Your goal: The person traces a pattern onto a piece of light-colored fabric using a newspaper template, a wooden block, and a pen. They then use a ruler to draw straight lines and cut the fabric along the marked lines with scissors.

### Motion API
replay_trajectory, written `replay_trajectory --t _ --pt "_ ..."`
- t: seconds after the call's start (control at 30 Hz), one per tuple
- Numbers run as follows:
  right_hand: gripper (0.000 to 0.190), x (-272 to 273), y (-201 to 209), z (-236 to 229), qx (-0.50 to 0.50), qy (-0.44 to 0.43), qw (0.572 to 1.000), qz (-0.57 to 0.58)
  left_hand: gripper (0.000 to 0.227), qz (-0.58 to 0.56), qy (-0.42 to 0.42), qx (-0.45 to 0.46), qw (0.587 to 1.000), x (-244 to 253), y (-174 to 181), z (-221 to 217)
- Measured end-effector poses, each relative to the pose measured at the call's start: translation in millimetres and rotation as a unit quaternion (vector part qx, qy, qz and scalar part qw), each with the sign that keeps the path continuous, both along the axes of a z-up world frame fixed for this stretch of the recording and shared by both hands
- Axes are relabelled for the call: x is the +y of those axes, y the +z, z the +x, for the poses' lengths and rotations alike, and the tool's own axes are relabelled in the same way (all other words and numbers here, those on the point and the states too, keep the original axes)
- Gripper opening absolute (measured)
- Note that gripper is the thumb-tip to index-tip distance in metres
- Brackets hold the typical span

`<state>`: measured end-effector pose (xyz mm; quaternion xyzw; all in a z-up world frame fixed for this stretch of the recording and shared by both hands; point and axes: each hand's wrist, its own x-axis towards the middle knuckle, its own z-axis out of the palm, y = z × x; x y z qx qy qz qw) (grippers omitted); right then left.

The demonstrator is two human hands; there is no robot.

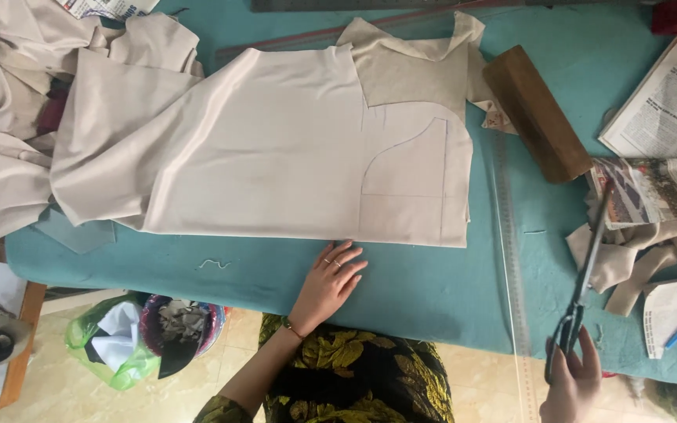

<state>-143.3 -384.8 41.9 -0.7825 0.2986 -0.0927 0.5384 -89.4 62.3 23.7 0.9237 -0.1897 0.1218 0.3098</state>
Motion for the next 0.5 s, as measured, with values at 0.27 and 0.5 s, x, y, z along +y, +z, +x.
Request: replay_trajectory --t 0.27,0.5 --pt "0.039 34 37 -10 -0.207 0.200 0.860 0.422 0.028 -0.334 0.093 0.240 0.907 19 22 -6" --pt "0.109 99 -23 -59 -0.078 0.192 0.870 0.447 0.037 -0.536 0.133 0.412 0.725 45 8 -3"
